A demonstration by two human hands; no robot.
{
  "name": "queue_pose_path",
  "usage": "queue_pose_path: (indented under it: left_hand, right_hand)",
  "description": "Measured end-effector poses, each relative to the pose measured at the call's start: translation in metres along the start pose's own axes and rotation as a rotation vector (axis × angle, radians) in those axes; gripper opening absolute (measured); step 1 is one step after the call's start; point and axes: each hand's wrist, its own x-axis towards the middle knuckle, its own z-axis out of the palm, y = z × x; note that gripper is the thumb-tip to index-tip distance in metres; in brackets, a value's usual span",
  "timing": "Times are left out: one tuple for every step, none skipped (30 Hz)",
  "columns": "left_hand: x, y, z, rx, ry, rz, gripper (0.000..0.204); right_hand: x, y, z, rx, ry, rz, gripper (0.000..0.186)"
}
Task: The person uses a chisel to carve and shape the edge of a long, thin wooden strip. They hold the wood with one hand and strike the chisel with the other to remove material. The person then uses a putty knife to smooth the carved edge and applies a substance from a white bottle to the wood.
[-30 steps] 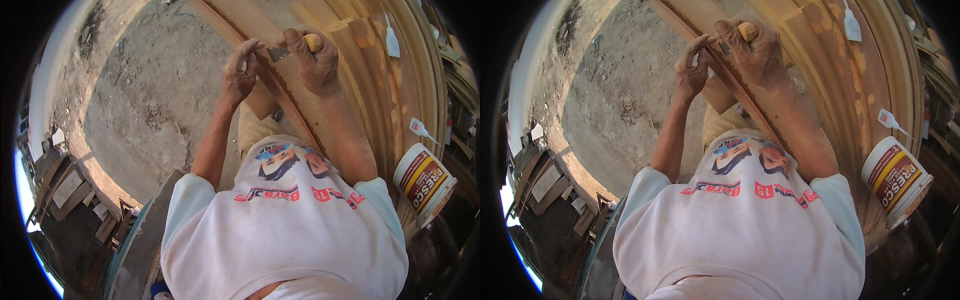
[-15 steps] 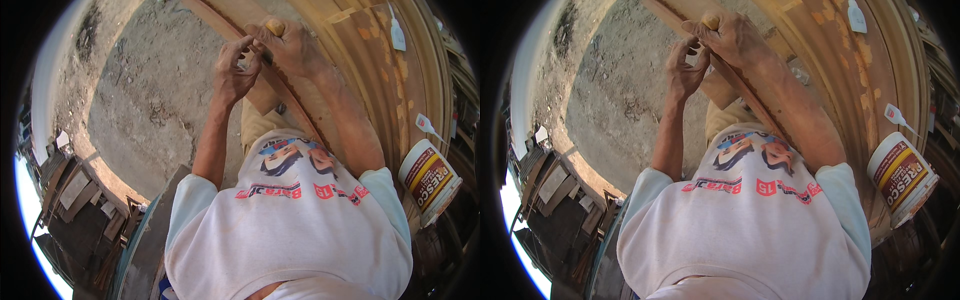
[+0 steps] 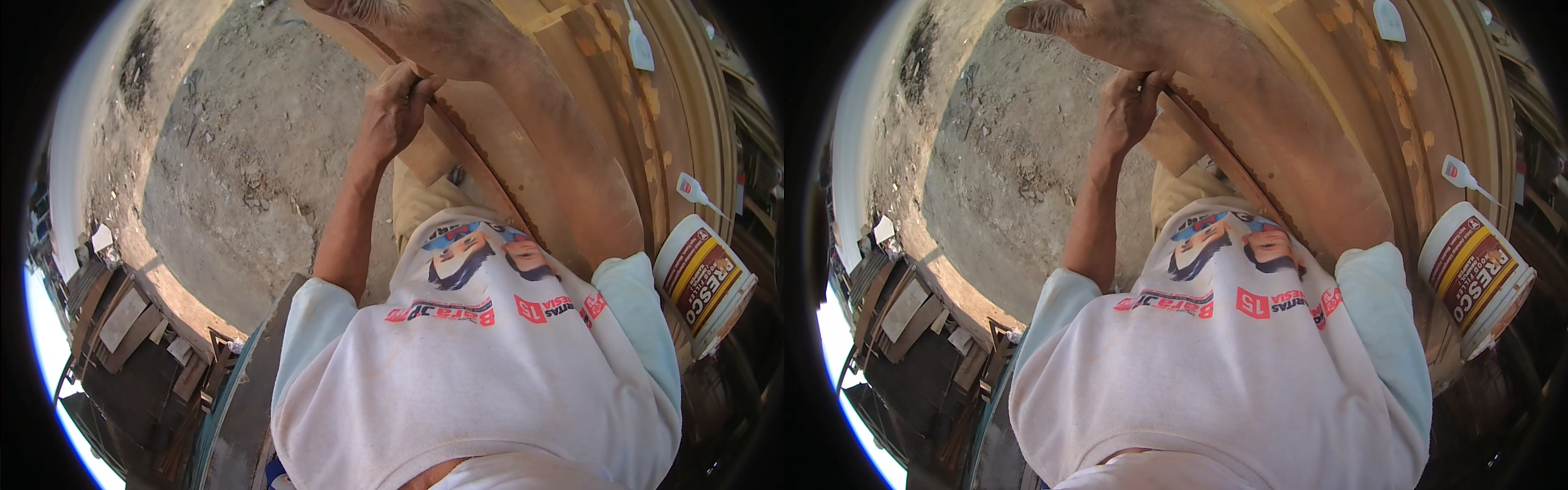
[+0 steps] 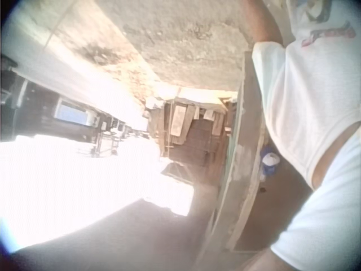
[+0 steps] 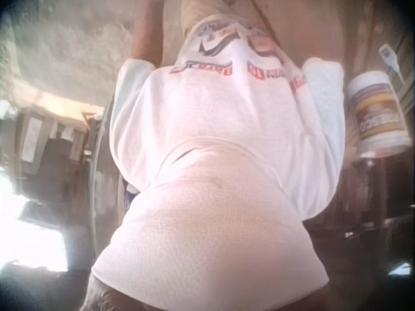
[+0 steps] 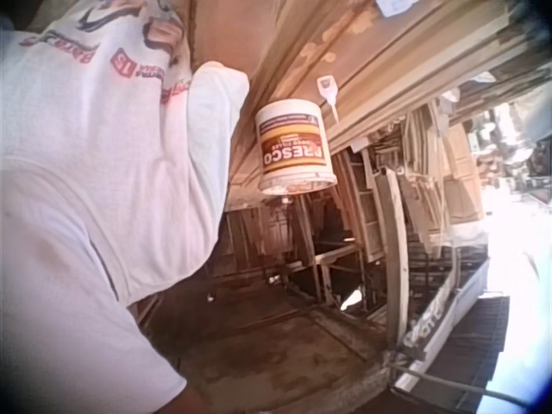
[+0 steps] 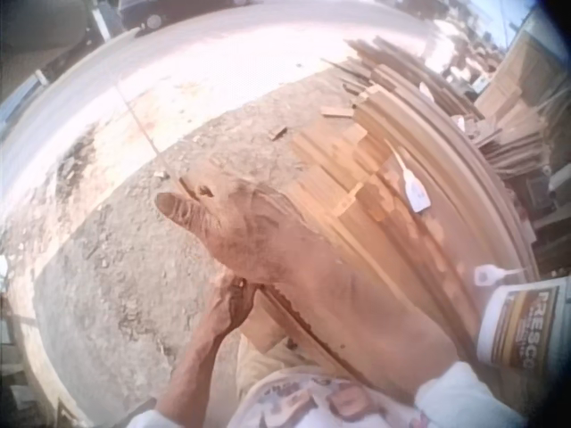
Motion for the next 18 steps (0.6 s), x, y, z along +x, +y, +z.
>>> queue_pose_path:
  left_hand:
    - [0.001,0.002,0.0,-0.004,-0.013,-0.009,0.011]
    - [0.003,0.003,-0.001,-0.01,-0.028,-0.015,0.012]
    - [0.0,0.0,-0.003,0.029,-0.017,0.001,0.014]
    - [-0.005,-0.005,-0.004,0.067,-0.008,0.018,0.015]
    - [-0.009,-0.01,-0.005,0.105,0.0,0.036,0.017]
    - [-0.011,-0.014,-0.005,0.089,0.017,0.046,0.017]
    - [-0.012,-0.016,-0.006,0.075,0.035,0.056,0.017]
    - [-0.012,-0.018,-0.007,0.062,0.053,0.063,0.018]
    - [-0.01,-0.014,-0.006,0.042,0.021,0.044,0.017]
    - [-0.005,-0.01,-0.006,0.025,-0.011,0.024,0.017]
    - [-0.001,-0.005,-0.006,0.007,-0.043,0.004,0.017]
    - [0.0,-0.002,-0.006,0.027,-0.049,-0.001,0.016]
    - [0.001,0.001,-0.006,0.045,-0.057,-0.003,0.015]
    - [0.002,0.002,-0.005,0.062,-0.066,-0.003,0.015]
    - [-0.004,-0.011,-0.003,0.041,-0.09,0.033,0.015]
    - [-0.011,-0.025,-0.003,0.034,-0.096,0.066,0.016]
    - [-0.017,-0.038,-0.001,0.065,-0.056,0.118,0.016]
    - [-0.005,-0.036,0.008,0.057,-0.032,0.214,0.017]
  right_hand:
    - [0.009,-0.001,0.005,-0.018,0.025,-0.027,0.073]
    - [0.015,-0.001,0.009,-0.038,0.048,-0.047,0.073]
    - [0.022,-0.001,0.016,-0.054,0.057,-0.068,0.073]
    - [0.025,-0.001,0.021,-0.063,0.065,-0.086,0.073]
    - [0.026,-0.001,0.024,-0.064,0.073,-0.104,0.073]
    - [0.027,-0.002,0.027,-0.064,0.106,-0.132,0.073]
    - [0.029,-0.005,0.029,-0.057,0.144,-0.167,0.073]
    - [0.032,-0.007,0.026,-0.034,0.166,-0.208,0.074]
    - [0.028,-0.009,0.024,-0.038,0.187,-0.2,0.074]
    - [0.027,-0.01,0.019,-0.029,0.189,-0.2,0.074]
    - [0.026,-0.012,0.014,-0.03,0.179,-0.186,0.074]
    - [0.028,-0.009,0.015,-0.039,0.157,-0.17,0.074]
    - [0.029,-0.008,0.016,-0.057,0.137,-0.152,0.074]
    - [0.026,-0.007,0.019,-0.077,0.116,-0.126,0.075]
    - [0.025,-0.004,0.022,-0.105,0.106,-0.103,0.075]
    - [0.028,-0.004,0.029,-0.127,0.107,-0.11,0.075]
    - [0.028,-0.007,0.041,-0.134,0.155,-0.142,0.075]
    - [0.023,-0.012,0.04,-0.189,0.241,-0.144,0.075]
